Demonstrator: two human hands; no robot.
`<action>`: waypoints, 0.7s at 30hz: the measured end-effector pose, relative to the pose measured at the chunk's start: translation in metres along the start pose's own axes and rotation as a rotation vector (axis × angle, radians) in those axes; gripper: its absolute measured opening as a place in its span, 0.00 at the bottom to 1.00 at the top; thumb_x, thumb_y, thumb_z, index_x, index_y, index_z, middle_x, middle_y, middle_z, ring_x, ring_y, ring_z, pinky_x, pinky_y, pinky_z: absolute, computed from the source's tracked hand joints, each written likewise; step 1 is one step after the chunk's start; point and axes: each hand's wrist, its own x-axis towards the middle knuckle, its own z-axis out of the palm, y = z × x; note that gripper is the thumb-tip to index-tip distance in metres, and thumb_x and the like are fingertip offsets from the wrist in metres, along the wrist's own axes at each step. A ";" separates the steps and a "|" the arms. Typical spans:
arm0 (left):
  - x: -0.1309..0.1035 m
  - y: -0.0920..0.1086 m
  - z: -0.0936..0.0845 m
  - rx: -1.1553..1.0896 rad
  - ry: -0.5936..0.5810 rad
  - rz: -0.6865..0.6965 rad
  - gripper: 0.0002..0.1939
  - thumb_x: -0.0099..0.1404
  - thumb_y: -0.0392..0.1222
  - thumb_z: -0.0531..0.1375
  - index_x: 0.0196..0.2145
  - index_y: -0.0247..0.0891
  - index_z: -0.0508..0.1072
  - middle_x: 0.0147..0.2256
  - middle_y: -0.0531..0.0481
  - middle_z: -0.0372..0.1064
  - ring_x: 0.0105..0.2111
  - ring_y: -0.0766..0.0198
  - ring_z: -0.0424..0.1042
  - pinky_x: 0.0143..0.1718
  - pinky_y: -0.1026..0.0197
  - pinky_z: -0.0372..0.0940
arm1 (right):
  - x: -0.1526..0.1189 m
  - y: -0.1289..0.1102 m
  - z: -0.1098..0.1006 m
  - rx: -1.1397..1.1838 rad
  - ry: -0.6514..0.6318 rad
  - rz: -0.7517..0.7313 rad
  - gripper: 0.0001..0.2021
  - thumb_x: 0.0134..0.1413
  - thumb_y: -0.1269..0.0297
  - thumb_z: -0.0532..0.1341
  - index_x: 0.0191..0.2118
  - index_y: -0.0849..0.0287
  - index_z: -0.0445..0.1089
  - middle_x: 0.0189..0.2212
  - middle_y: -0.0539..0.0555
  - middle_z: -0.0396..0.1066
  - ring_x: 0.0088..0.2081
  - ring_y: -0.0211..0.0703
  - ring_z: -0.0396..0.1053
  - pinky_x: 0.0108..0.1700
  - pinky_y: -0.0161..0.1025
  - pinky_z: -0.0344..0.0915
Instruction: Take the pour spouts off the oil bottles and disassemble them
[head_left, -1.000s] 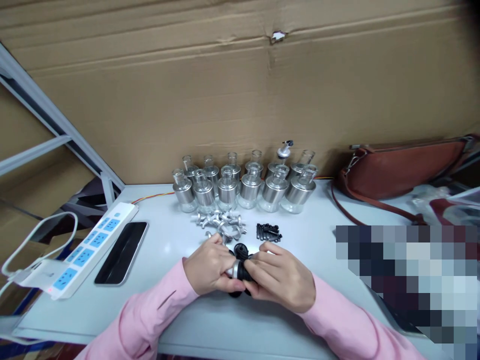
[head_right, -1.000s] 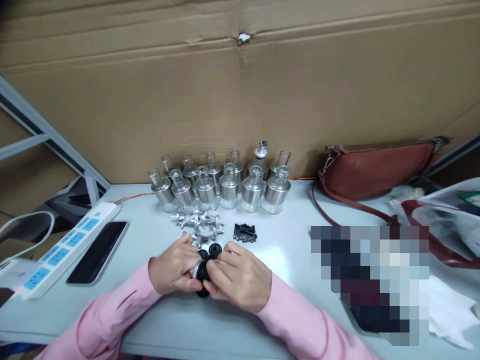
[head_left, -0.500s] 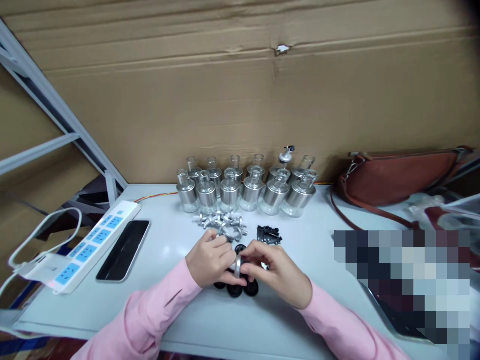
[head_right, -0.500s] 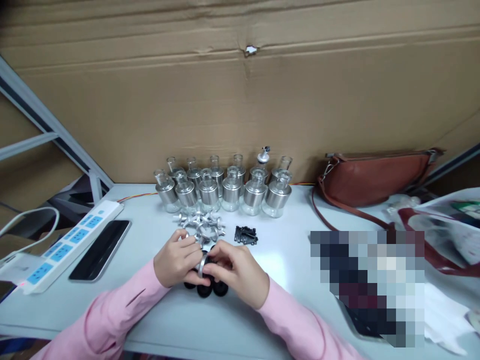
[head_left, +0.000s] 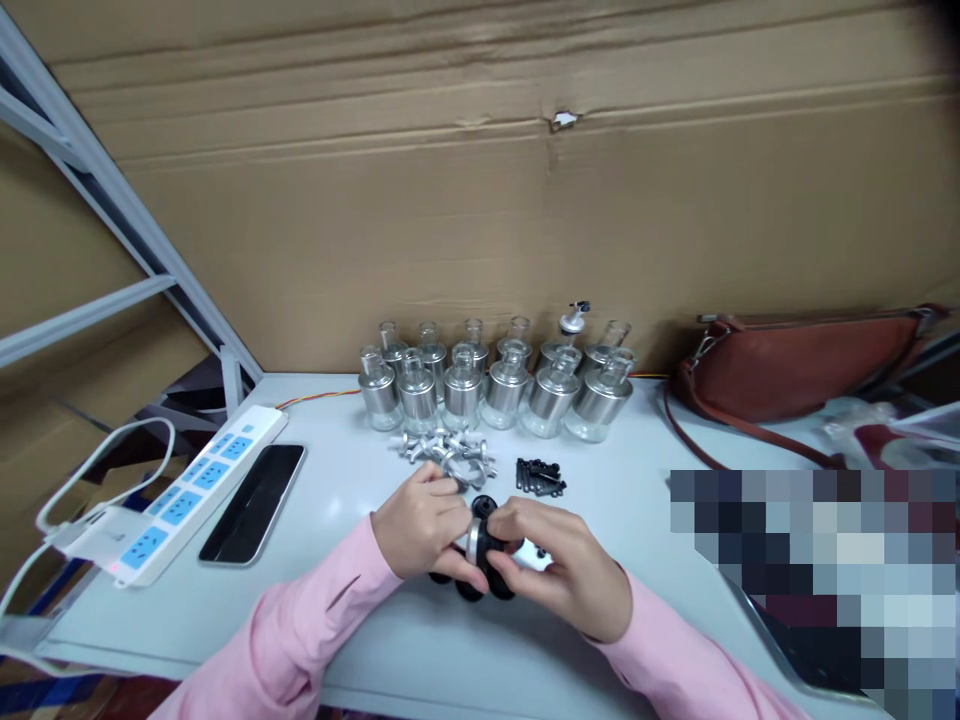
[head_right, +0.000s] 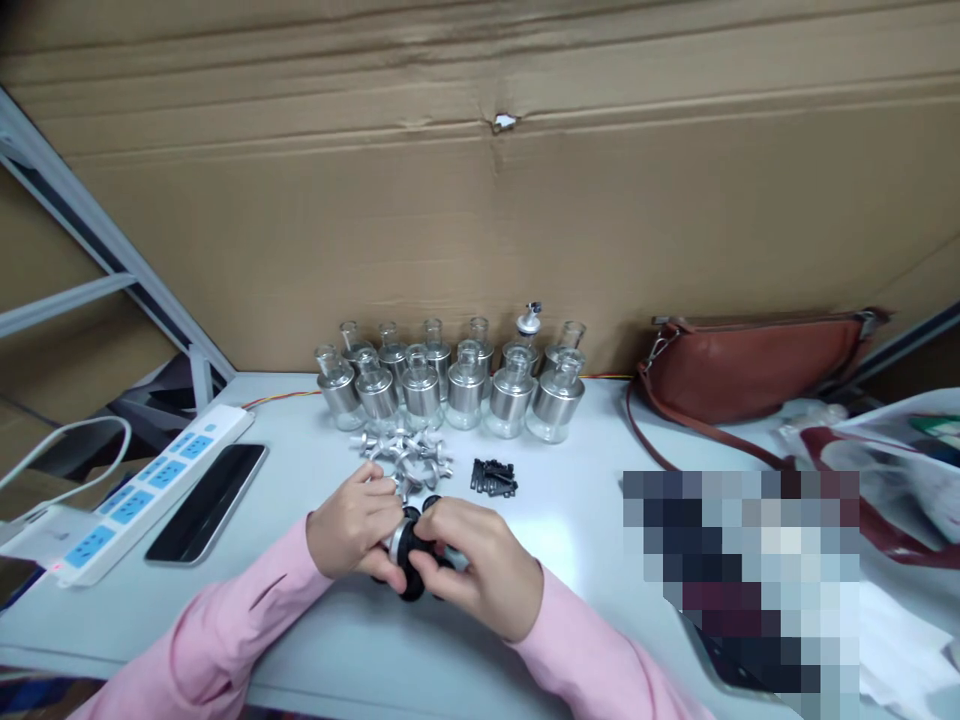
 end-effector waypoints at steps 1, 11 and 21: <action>0.000 0.000 0.001 -0.032 -0.019 -0.016 0.35 0.61 0.66 0.34 0.15 0.35 0.58 0.13 0.54 0.56 0.18 0.68 0.53 0.27 0.61 0.47 | 0.000 0.002 0.000 -0.026 0.008 -0.059 0.02 0.53 0.71 0.55 0.30 0.59 0.62 0.23 0.51 0.66 0.25 0.35 0.60 0.28 0.32 0.61; -0.005 -0.003 -0.003 -0.400 -0.251 -0.230 0.36 0.60 0.68 0.33 0.16 0.36 0.58 0.15 0.54 0.57 0.18 0.69 0.56 0.27 0.62 0.50 | 0.002 0.009 0.000 -0.229 0.025 -0.302 0.06 0.54 0.74 0.53 0.38 0.59 0.62 0.29 0.56 0.70 0.29 0.37 0.65 0.31 0.34 0.64; -0.011 -0.006 -0.008 -0.958 -0.435 -0.547 0.33 0.55 0.71 0.45 0.14 0.36 0.50 0.15 0.58 0.43 0.17 0.73 0.45 0.20 0.65 0.45 | 0.001 0.006 0.002 -0.299 0.068 -0.411 0.08 0.53 0.76 0.55 0.39 0.62 0.63 0.30 0.58 0.71 0.30 0.38 0.64 0.29 0.35 0.64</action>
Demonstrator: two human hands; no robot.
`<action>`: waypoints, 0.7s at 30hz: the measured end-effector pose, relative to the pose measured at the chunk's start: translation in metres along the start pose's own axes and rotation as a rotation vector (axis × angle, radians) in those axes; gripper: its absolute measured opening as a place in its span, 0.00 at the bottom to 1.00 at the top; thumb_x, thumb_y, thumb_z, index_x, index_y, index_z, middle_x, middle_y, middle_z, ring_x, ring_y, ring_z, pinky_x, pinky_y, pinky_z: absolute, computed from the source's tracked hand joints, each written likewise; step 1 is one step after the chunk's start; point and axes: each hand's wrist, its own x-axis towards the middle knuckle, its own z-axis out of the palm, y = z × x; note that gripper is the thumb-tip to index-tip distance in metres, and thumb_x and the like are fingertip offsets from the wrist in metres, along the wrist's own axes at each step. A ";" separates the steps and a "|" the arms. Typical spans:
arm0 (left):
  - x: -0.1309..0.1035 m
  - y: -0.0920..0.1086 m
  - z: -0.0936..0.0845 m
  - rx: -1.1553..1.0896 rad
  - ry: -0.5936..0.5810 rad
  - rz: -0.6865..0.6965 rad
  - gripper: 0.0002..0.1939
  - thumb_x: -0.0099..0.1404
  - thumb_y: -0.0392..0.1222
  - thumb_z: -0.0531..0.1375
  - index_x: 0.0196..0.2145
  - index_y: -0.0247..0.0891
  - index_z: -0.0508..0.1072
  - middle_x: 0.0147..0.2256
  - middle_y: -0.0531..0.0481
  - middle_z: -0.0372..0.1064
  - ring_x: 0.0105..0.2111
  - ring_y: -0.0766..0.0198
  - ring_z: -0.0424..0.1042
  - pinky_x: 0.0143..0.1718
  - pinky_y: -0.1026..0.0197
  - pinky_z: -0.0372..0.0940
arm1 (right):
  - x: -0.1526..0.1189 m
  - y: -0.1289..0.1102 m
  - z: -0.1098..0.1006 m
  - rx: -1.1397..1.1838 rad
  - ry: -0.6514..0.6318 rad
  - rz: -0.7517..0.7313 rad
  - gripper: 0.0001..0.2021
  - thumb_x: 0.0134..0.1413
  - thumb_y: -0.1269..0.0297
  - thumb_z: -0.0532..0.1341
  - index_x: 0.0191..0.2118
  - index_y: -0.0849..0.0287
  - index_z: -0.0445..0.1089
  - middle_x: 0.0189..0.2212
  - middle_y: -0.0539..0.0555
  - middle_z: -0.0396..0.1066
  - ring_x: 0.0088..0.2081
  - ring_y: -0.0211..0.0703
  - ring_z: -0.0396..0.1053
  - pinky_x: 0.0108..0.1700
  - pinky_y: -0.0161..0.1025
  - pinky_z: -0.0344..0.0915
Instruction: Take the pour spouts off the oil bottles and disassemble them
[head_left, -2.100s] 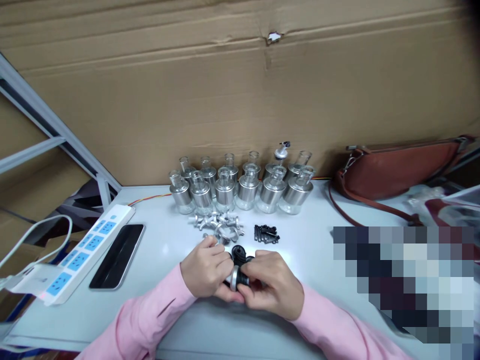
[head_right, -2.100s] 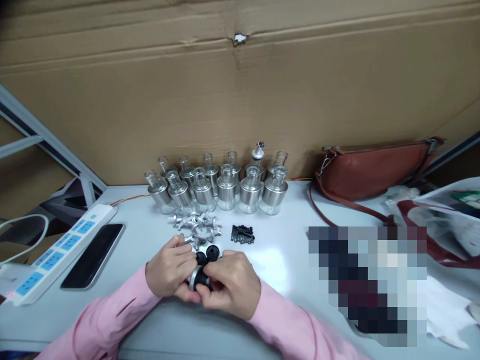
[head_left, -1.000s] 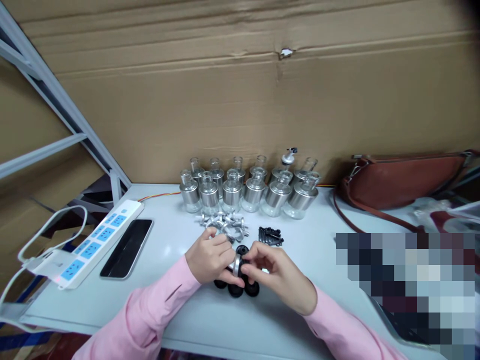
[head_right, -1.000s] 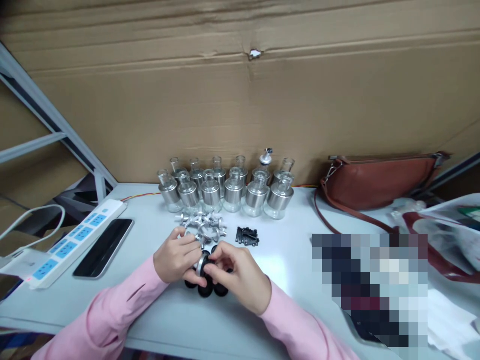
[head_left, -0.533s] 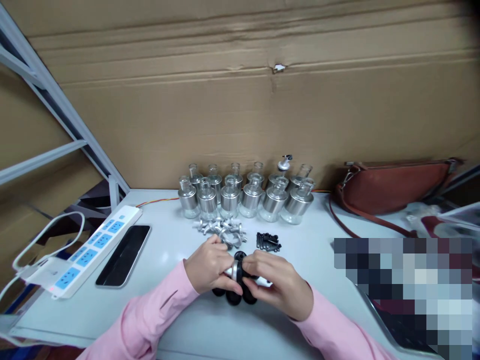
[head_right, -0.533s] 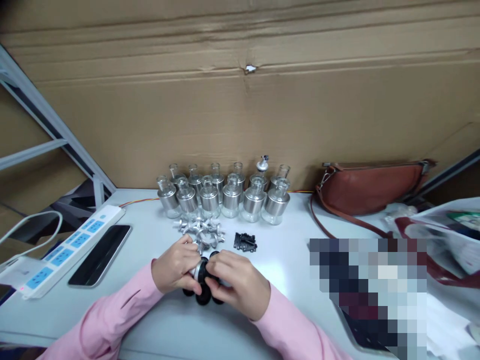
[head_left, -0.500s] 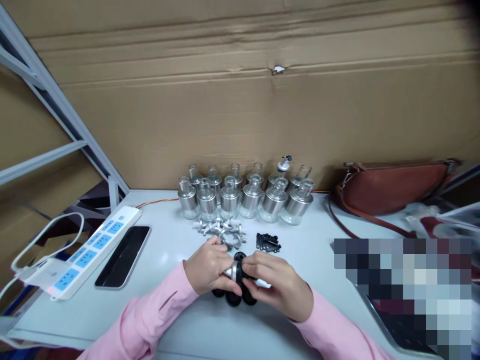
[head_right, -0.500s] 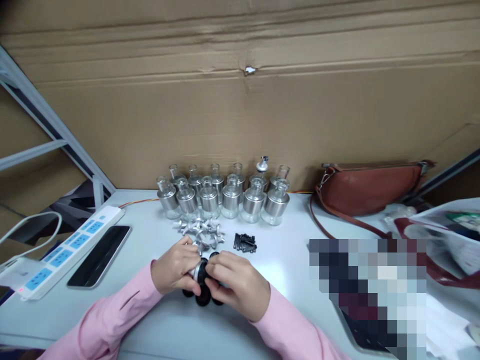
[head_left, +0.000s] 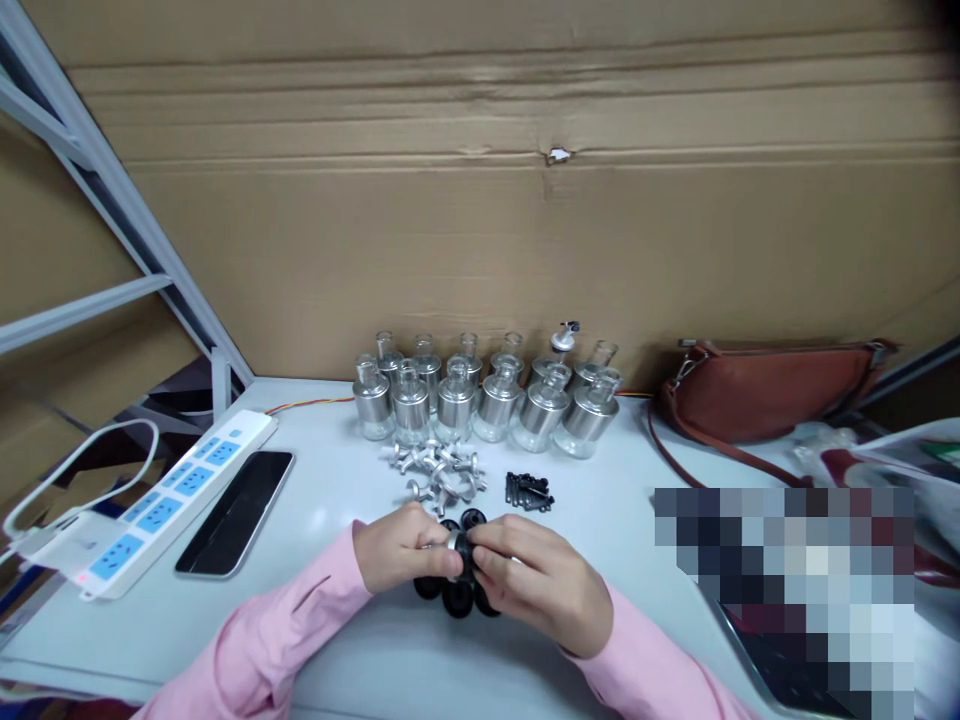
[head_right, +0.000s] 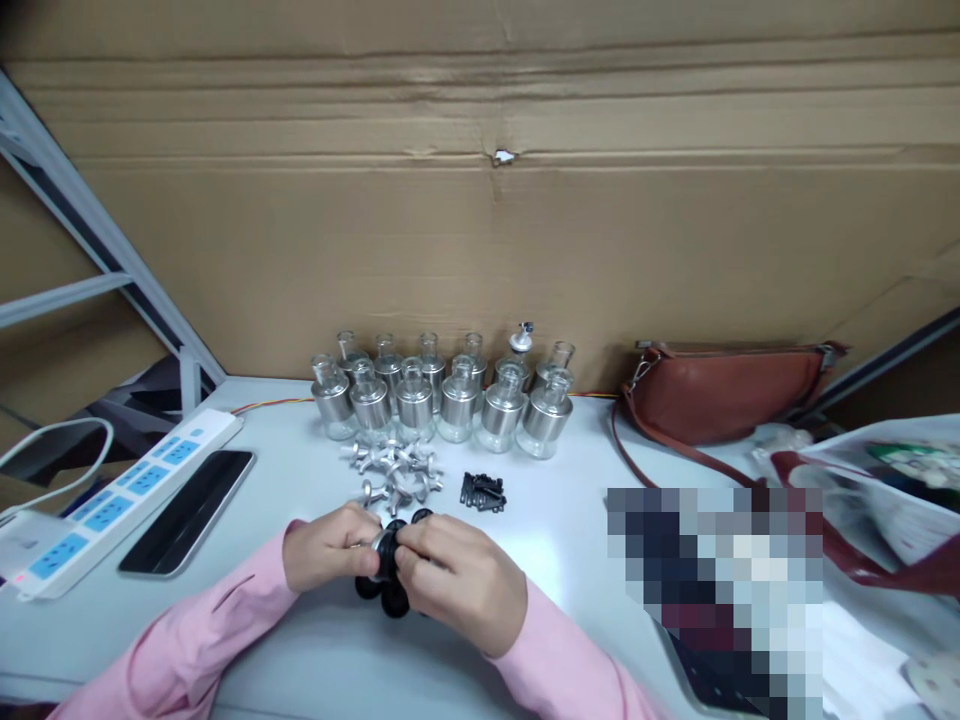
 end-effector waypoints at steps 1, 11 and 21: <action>-0.001 0.001 -0.001 -0.046 -0.015 -0.036 0.33 0.55 0.70 0.46 0.14 0.35 0.51 0.15 0.57 0.44 0.17 0.73 0.46 0.19 0.65 0.44 | 0.001 -0.001 0.000 -0.019 0.006 -0.007 0.08 0.52 0.77 0.55 0.39 0.62 0.63 0.30 0.58 0.71 0.30 0.39 0.64 0.30 0.35 0.64; -0.007 -0.016 -0.015 -0.029 0.196 -0.077 0.28 0.62 0.59 0.38 0.13 0.37 0.52 0.12 0.55 0.46 0.14 0.70 0.51 0.17 0.64 0.52 | 0.001 -0.002 -0.016 -0.093 0.132 0.026 0.10 0.49 0.80 0.56 0.37 0.60 0.63 0.31 0.57 0.70 0.33 0.41 0.67 0.31 0.37 0.66; -0.002 -0.051 -0.028 0.632 0.500 -0.003 0.12 0.64 0.40 0.47 0.43 0.36 0.64 0.44 0.42 0.60 0.46 0.55 0.58 0.48 0.51 0.55 | -0.012 0.018 -0.007 -0.029 0.023 0.295 0.14 0.51 0.79 0.55 0.42 0.57 0.66 0.37 0.57 0.68 0.38 0.43 0.65 0.38 0.42 0.66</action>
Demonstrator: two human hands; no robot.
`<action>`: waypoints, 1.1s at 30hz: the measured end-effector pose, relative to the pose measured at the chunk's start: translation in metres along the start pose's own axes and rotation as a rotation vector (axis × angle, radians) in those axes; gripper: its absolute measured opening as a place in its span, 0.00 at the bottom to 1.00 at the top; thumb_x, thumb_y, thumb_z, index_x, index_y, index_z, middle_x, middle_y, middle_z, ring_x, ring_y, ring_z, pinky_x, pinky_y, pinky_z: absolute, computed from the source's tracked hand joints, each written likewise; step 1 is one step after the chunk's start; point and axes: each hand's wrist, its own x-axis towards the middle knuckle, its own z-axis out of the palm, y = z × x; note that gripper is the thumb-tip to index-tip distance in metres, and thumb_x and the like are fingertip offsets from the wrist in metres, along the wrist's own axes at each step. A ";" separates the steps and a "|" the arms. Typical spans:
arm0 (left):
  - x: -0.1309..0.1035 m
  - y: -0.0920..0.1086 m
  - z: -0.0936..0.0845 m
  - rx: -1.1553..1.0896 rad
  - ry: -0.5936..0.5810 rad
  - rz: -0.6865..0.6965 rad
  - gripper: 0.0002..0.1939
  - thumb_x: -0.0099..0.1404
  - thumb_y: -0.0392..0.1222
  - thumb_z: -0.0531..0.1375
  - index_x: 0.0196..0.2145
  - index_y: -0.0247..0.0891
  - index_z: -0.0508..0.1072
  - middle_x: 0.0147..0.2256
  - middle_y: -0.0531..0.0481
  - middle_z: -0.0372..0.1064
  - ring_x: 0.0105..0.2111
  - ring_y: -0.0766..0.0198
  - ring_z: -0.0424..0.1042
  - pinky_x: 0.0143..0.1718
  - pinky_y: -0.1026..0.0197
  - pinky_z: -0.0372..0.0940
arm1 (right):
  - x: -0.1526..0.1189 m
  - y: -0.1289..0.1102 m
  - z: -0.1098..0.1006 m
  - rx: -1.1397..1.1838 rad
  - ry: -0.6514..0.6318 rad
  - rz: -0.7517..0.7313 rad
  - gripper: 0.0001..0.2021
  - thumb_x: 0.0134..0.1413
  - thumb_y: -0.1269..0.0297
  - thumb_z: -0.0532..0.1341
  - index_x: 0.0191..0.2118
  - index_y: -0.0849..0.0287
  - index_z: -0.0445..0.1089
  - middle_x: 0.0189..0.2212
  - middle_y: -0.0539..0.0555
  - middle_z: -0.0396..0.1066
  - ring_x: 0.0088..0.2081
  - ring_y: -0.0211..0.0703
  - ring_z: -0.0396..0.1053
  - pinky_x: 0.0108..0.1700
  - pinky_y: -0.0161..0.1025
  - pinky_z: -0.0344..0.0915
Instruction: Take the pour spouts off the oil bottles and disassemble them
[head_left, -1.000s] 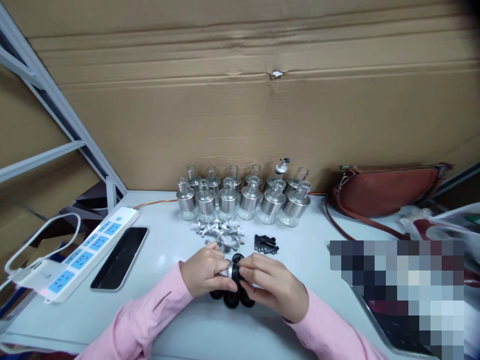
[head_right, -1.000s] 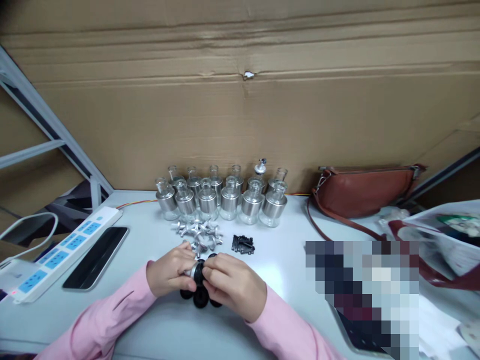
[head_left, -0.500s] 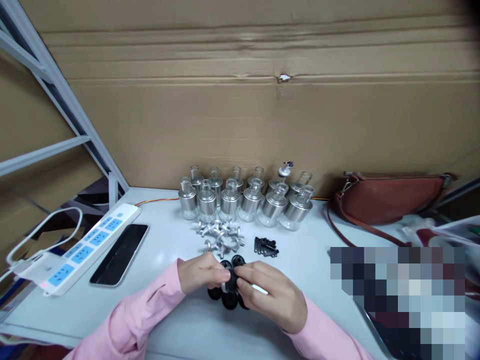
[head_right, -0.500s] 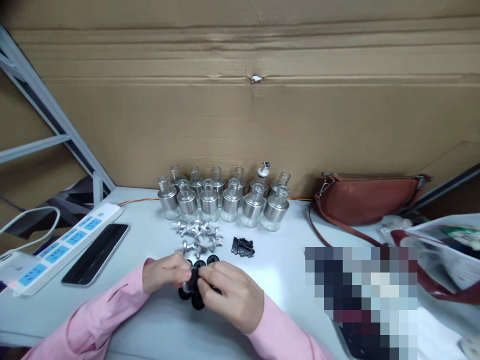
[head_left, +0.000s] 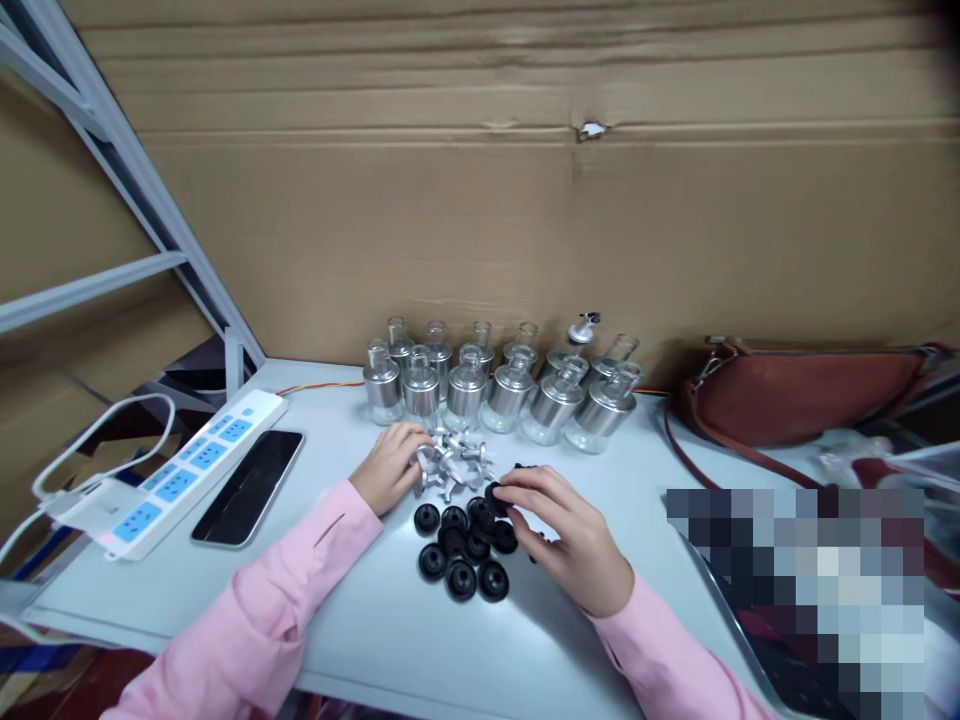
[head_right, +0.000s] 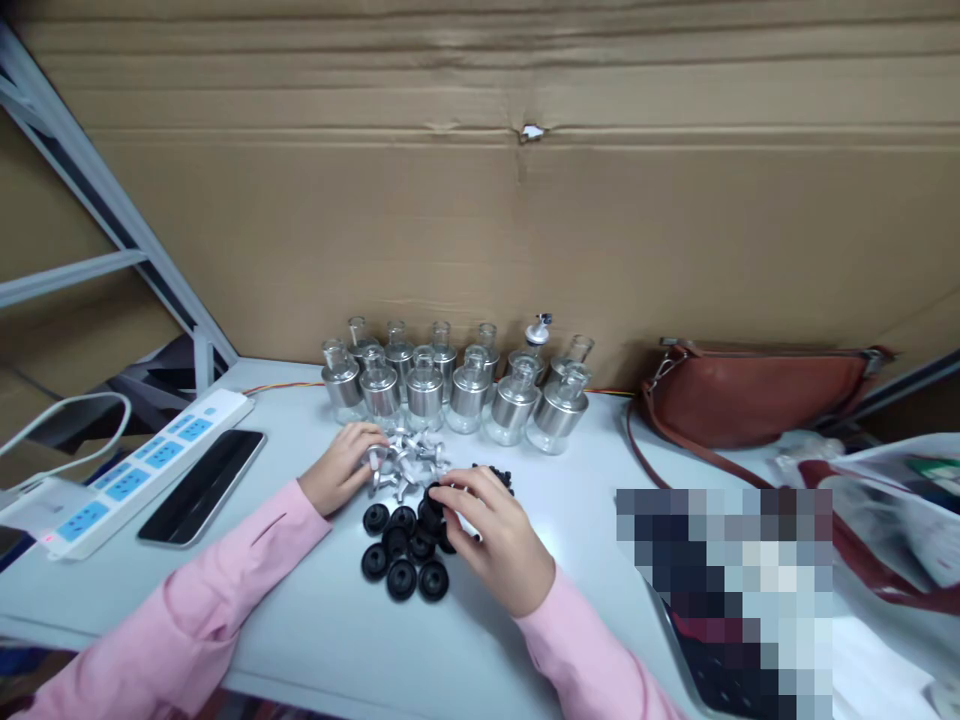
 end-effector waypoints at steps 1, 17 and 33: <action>-0.001 0.000 0.005 0.001 -0.001 -0.001 0.14 0.64 0.40 0.47 0.46 0.36 0.63 0.46 0.41 0.59 0.47 0.56 0.57 0.49 0.52 0.55 | -0.001 0.000 0.002 0.004 -0.026 -0.002 0.14 0.51 0.79 0.55 0.42 0.57 0.66 0.37 0.57 0.68 0.38 0.43 0.65 0.38 0.42 0.66; -0.004 -0.001 0.018 0.173 -0.012 -0.030 0.25 0.65 0.52 0.49 0.56 0.38 0.53 0.55 0.40 0.51 0.57 0.52 0.49 0.55 0.48 0.46 | -0.003 -0.010 0.009 0.183 -0.390 0.030 0.07 0.47 0.73 0.61 0.35 0.59 0.70 0.34 0.55 0.69 0.35 0.40 0.65 0.38 0.39 0.65; -0.006 0.002 0.018 0.225 0.022 -0.036 0.23 0.65 0.51 0.48 0.55 0.39 0.54 0.56 0.40 0.52 0.57 0.53 0.49 0.54 0.47 0.44 | -0.004 -0.017 0.010 0.129 -0.392 0.052 0.06 0.46 0.69 0.60 0.34 0.59 0.70 0.33 0.55 0.70 0.35 0.42 0.66 0.38 0.42 0.62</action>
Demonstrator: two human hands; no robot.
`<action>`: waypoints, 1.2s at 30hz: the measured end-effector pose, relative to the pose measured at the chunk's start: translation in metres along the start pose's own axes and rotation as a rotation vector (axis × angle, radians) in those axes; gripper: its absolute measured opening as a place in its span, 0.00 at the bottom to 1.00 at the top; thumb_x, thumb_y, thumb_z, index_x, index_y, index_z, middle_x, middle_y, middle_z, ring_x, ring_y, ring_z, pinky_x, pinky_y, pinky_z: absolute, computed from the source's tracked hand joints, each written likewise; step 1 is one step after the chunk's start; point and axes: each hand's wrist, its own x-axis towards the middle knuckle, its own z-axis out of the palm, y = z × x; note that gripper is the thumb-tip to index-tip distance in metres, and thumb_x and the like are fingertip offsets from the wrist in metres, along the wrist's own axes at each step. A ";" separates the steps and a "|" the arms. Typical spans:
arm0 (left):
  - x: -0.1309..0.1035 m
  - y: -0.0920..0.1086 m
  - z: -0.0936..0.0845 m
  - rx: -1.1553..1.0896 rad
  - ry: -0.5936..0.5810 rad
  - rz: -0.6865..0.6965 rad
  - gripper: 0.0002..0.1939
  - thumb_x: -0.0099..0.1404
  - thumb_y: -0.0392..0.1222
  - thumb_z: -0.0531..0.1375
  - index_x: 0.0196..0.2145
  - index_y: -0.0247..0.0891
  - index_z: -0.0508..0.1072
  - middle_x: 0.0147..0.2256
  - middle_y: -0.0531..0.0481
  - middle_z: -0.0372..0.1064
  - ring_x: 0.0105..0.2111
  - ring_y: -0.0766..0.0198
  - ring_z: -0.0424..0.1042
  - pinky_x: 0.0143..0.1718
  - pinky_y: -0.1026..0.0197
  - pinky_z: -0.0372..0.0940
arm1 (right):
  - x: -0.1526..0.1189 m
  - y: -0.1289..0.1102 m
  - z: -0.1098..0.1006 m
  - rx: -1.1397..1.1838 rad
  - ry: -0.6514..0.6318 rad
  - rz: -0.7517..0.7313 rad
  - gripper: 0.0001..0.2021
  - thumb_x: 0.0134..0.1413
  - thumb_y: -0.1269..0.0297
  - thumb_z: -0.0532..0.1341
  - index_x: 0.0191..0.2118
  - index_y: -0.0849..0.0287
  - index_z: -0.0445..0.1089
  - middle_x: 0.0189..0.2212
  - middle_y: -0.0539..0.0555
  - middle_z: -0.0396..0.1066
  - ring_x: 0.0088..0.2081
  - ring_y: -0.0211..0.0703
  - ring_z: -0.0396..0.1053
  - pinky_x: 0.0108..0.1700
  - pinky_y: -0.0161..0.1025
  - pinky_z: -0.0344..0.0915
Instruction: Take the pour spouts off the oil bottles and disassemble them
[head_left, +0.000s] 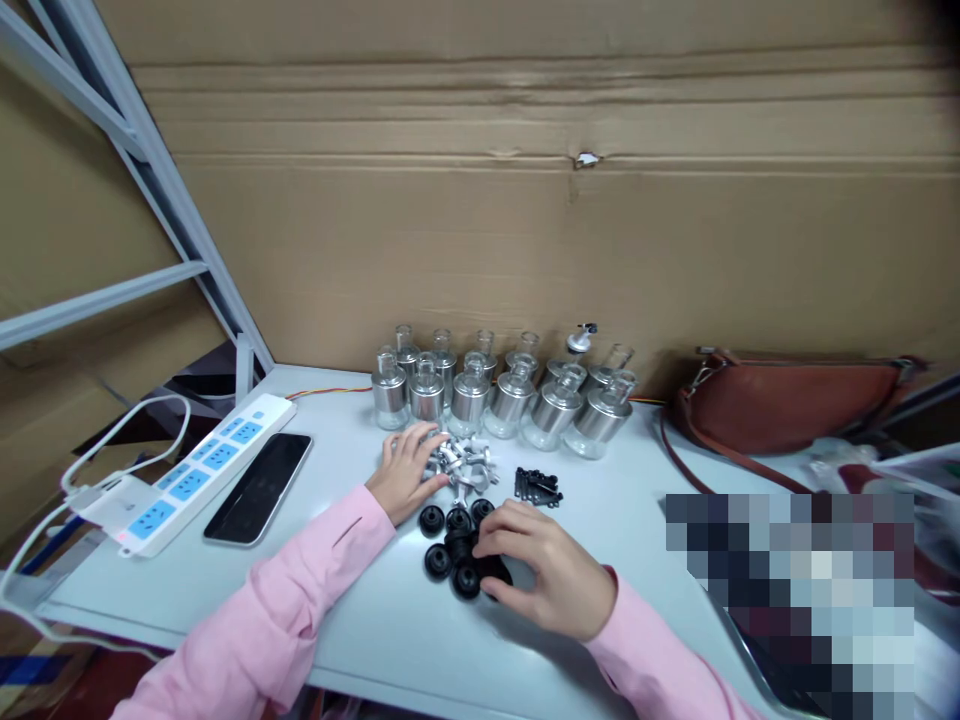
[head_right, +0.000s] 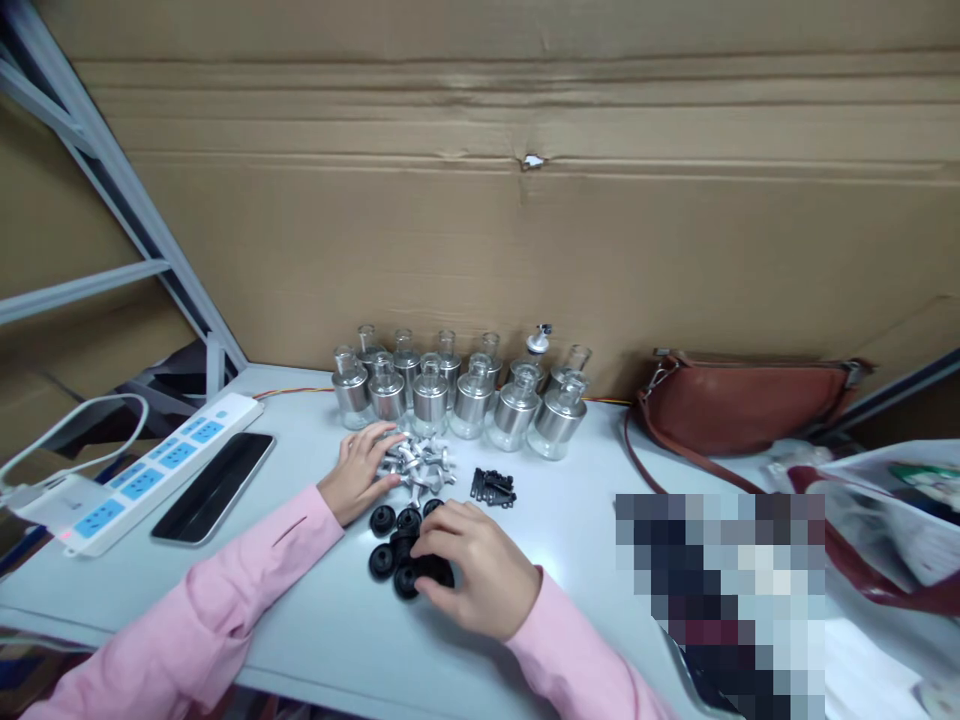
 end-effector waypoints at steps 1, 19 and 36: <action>0.000 0.000 0.000 -0.001 -0.003 0.001 0.23 0.65 0.50 0.49 0.55 0.39 0.55 0.56 0.40 0.52 0.57 0.52 0.49 0.54 0.47 0.44 | 0.000 -0.001 0.000 -0.015 -0.010 -0.003 0.06 0.47 0.69 0.60 0.33 0.58 0.70 0.32 0.55 0.70 0.34 0.42 0.66 0.37 0.41 0.61; 0.002 0.007 -0.011 0.026 0.019 0.026 0.22 0.63 0.47 0.52 0.53 0.39 0.57 0.55 0.40 0.52 0.57 0.50 0.49 0.53 0.45 0.46 | 0.090 0.110 -0.150 -0.848 0.331 0.943 0.21 0.40 0.46 0.59 0.32 0.60 0.75 0.39 0.63 0.66 0.47 0.63 0.54 0.42 0.57 0.50; 0.002 0.010 -0.023 -0.025 0.095 0.062 0.20 0.66 0.50 0.47 0.51 0.38 0.58 0.53 0.39 0.54 0.54 0.51 0.53 0.51 0.47 0.47 | 0.071 0.032 -0.184 0.095 1.437 -0.028 0.11 0.50 0.55 0.57 0.30 0.57 0.56 0.25 0.50 0.63 0.25 0.36 0.66 0.31 0.37 0.62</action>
